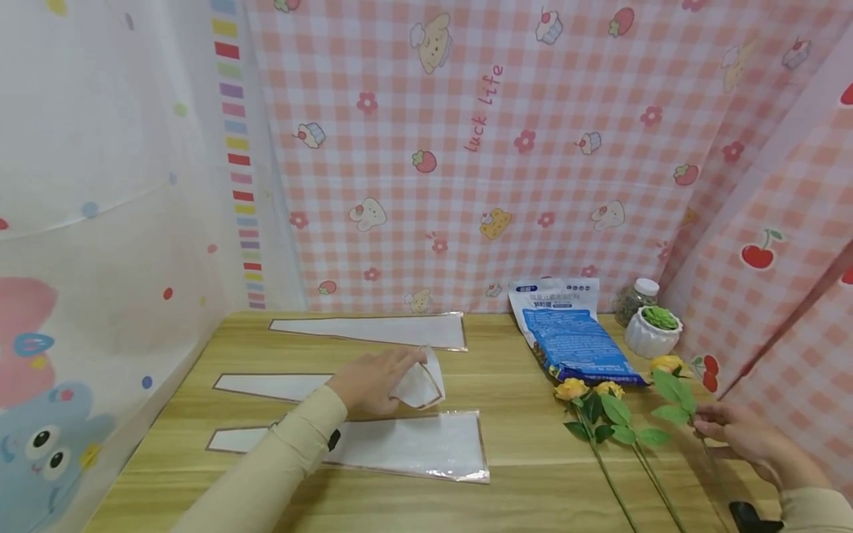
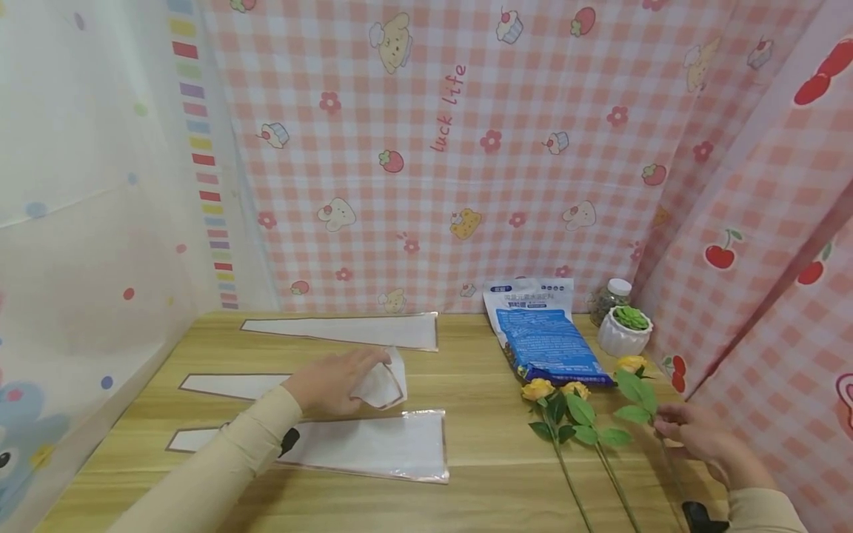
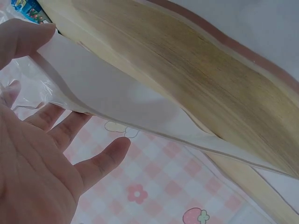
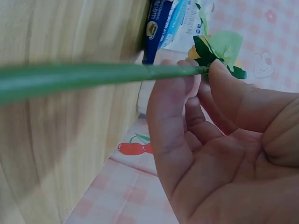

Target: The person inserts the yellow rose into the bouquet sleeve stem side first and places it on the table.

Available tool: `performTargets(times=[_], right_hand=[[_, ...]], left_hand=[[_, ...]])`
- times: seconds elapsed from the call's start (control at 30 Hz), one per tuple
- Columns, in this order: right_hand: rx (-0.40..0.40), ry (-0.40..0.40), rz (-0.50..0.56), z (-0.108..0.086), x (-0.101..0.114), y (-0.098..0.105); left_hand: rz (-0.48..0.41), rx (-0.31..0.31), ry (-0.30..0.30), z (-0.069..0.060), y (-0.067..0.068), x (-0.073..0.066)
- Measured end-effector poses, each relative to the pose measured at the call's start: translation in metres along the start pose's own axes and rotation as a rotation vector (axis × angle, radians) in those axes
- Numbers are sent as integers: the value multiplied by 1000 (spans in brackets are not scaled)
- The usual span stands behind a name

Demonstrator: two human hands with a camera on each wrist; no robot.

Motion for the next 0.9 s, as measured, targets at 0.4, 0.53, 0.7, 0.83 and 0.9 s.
performTargets(times=[0.4, 0.53, 0.7, 0.83, 0.9], right_hand=[[-43, 132, 22, -6, 35, 4], [-62, 180, 30, -9, 45, 3], [-75, 220, 37, -10, 55, -3], [-72, 234, 37, -10, 63, -8], [-83, 252, 38, -10, 68, -10]], left_hand=[[-14, 7, 1, 0, -1, -1], [-17, 5, 1, -1, 0, -2], [-27, 9, 2, -1, -1, -3], [-29, 17, 3, 0, -1, -4], [-22, 21, 3, 0, 0, -4]])
Point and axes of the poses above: each hand's wrist, its own z-axis towards the middle knuckle, its own y-axis out of the back of the hand, x = y × z, the point moved 10 cm from there along z, towards the middle knuckle, and after that the axes turned 9 degrees about z, right-handed, at the moved point
